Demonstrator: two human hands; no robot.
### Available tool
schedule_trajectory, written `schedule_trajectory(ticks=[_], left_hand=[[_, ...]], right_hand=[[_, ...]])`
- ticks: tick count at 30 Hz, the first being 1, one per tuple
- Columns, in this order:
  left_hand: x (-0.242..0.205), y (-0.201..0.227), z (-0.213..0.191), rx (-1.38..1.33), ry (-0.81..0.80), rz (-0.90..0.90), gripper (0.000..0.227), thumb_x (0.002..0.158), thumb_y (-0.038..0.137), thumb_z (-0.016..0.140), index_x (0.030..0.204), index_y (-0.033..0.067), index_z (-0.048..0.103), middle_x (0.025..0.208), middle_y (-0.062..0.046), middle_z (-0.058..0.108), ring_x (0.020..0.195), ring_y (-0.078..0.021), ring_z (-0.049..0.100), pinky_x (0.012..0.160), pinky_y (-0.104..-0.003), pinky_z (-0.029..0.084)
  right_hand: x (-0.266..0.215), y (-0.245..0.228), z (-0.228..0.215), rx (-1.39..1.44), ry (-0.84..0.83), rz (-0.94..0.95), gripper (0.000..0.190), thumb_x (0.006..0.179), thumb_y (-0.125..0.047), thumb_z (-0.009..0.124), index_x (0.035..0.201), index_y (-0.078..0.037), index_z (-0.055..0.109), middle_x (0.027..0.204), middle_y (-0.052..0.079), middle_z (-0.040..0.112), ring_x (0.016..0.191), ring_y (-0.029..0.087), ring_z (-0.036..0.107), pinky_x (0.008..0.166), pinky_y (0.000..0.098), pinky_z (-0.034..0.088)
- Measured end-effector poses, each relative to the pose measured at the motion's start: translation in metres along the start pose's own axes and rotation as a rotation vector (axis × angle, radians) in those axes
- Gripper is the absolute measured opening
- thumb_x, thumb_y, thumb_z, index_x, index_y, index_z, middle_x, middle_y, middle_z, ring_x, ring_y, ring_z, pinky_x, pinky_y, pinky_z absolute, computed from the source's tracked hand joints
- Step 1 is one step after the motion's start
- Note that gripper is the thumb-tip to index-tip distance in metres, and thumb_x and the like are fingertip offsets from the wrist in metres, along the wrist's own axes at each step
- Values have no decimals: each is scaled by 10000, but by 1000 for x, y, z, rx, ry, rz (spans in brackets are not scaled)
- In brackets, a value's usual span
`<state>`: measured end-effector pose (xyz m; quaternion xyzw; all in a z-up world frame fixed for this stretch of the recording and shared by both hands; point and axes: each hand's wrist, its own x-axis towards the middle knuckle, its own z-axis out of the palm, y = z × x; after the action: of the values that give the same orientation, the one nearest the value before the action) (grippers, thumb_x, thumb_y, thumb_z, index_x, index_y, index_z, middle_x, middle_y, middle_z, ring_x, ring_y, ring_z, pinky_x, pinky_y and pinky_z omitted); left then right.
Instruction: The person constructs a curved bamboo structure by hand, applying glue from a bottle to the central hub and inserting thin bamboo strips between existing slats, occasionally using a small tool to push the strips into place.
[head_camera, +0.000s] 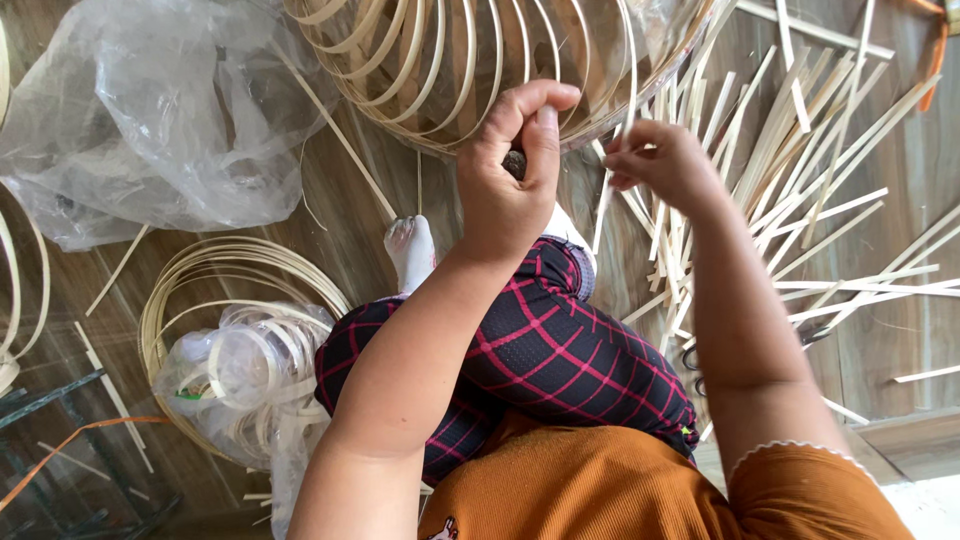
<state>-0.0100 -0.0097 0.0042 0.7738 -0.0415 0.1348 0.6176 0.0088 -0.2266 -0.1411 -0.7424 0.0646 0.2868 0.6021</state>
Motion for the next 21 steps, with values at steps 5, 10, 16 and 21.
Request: schedule_trajectory(ticks=[5,10,16,21], left_hand=[[1,1,-2,42,58,5,138,1120,44,569,1171,100,684,1030,2,755,815,-43,675,738,-207,556],[-1,-1,-2,45,57,-16,143,1120,42,571,1187,99,684,1054,-1,770,786,-28,684,715,-197,554],[-1,-2,1,46,85,-46,142,1109,30,576,1174,88,689,1037,-16,773,793,-46,699,715,-196,565],[-1,-2,2,49,87,5,123,1125,35,569,1162,86,674,1085,-18,765,906,-63,739,804,-203,597]], right_hand=[[6,12,35,631,228,-247,78,1024,-23,657,1086,-21,610,969,94,682,859,182,745,804,330,656],[14,22,49,565,300,-291,97,1051,-15,656,1110,-10,579,967,76,682,872,179,746,813,315,648],[20,25,57,566,308,-301,96,1056,-29,654,1118,-8,584,973,77,687,882,173,747,817,309,646],[20,26,60,601,307,-288,102,1055,-33,657,1124,-8,587,979,81,691,880,171,743,821,304,640]])
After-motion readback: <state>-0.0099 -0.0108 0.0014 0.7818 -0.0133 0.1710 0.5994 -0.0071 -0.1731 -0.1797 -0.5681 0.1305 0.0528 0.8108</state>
